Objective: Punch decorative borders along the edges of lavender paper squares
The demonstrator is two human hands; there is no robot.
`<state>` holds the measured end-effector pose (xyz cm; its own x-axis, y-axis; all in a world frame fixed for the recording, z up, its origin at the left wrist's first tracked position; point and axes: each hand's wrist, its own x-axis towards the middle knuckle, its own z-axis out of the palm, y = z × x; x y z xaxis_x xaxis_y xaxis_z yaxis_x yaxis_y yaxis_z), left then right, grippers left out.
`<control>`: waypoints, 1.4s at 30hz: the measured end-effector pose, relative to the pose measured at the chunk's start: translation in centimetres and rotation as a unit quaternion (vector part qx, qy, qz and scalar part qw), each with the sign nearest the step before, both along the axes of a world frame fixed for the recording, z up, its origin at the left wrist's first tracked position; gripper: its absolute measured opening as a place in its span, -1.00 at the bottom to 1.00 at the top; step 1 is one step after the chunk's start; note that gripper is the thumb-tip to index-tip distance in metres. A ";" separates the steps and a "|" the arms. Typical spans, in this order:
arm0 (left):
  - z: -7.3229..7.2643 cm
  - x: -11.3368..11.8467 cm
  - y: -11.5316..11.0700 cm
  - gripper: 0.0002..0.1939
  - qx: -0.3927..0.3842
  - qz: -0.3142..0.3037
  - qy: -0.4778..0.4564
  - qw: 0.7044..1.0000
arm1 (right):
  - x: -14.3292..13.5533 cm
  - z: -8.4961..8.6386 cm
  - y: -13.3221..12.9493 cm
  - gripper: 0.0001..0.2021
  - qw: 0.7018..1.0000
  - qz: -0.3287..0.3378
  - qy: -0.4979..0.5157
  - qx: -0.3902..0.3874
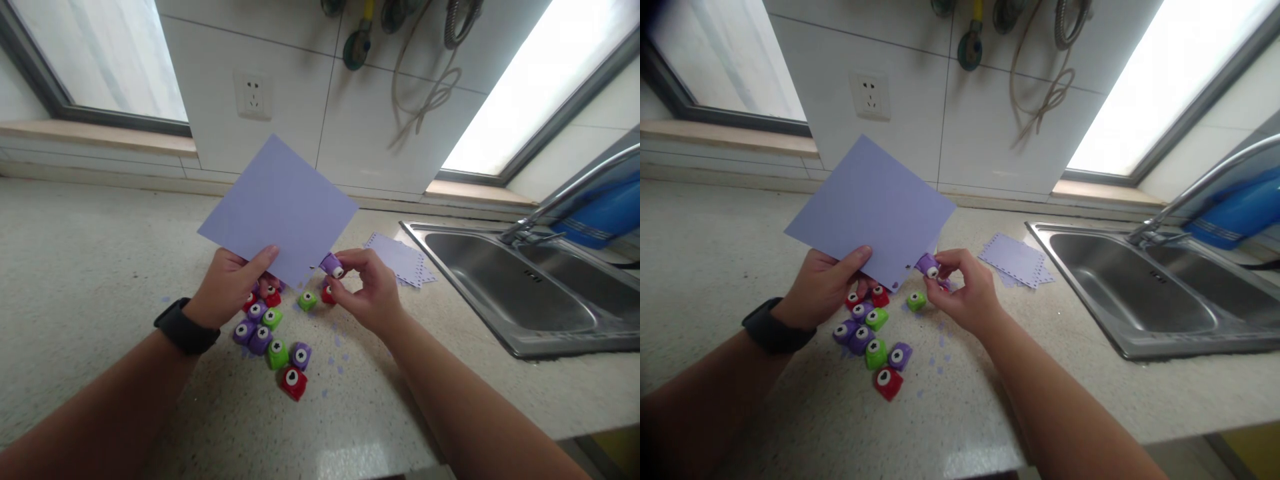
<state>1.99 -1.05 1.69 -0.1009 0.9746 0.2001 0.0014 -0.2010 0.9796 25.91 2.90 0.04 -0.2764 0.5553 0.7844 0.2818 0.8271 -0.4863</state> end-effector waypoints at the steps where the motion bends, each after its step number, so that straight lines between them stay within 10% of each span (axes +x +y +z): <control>1: 0.0 0.0 0.0 -0.66 -0.001 0.003 0.000 1.000 | 0.0 0.0 0.0 -0.73 1.000 0.001 0.001 0.000; 42: 0.3 -0.1 -0.5 -0.70 0.049 0.032 0.026 0.998 | 0.1 0.2 0.0 -0.73 0.999 0.037 -0.007 0.031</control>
<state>1.93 -1.53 1.98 -0.1494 0.9419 0.3008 0.0680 -0.2937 0.9535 26.03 2.90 0.23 -0.3264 0.4829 0.8126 0.2250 0.8746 -0.4294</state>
